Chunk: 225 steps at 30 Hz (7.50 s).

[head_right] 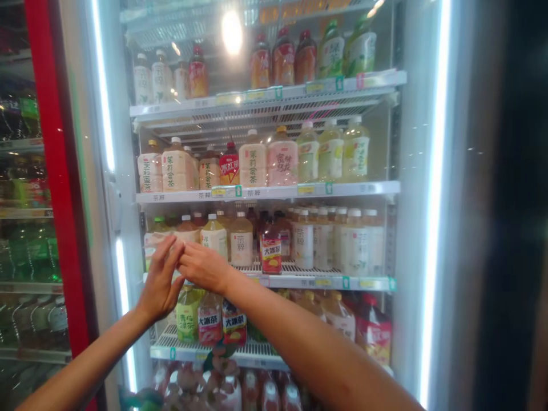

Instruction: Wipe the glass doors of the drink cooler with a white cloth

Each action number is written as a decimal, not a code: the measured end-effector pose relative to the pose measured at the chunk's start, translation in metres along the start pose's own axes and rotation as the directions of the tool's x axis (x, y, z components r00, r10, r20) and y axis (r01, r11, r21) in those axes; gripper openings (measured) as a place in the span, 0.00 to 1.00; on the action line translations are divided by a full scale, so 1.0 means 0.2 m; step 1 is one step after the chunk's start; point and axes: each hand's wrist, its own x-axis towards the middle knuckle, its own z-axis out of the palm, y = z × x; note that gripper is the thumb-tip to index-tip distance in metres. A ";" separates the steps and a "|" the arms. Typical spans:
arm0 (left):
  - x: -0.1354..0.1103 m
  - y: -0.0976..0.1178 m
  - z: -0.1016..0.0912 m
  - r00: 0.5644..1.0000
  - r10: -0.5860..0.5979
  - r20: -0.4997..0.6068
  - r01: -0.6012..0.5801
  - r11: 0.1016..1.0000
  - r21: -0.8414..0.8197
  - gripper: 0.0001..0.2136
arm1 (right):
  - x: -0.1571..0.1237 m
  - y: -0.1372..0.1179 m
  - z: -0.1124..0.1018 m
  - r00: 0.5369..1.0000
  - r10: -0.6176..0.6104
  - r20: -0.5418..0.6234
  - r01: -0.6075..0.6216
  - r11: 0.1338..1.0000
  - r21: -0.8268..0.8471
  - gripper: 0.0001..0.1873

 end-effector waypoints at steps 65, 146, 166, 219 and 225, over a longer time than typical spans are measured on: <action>-0.11 0.75 0.44 0.976 0.205 0.078 -0.209 0.977 0.046 0.33 | -1.25 -0.30 -0.07 0.704 0.655 -0.274 -0.707 0.682 -0.187 0.41; -0.30 0.41 0.33 0.981 0.155 0.118 -0.167 0.982 0.093 0.44 | -0.91 -0.56 0.18 0.579 0.713 -0.396 -0.790 0.611 -0.056 0.38; 0.26 0.64 0.42 0.960 0.250 0.125 -0.263 0.959 0.105 0.39 | -1.18 -0.35 -0.14 0.533 0.764 -0.364 -0.823 0.567 -0.015 0.40; 0.19 0.55 0.34 0.669 0.660 0.343 -0.691 0.722 -0.042 0.41 | -1.64 -0.10 -0.30 0.607 0.700 -0.376 -0.784 0.605 -0.141 0.45; 0.23 0.44 0.33 0.964 0.156 0.216 -0.182 0.977 0.108 0.44 | -1.39 -0.33 -0.17 0.494 0.815 -0.304 -0.866 0.494 -0.081 0.46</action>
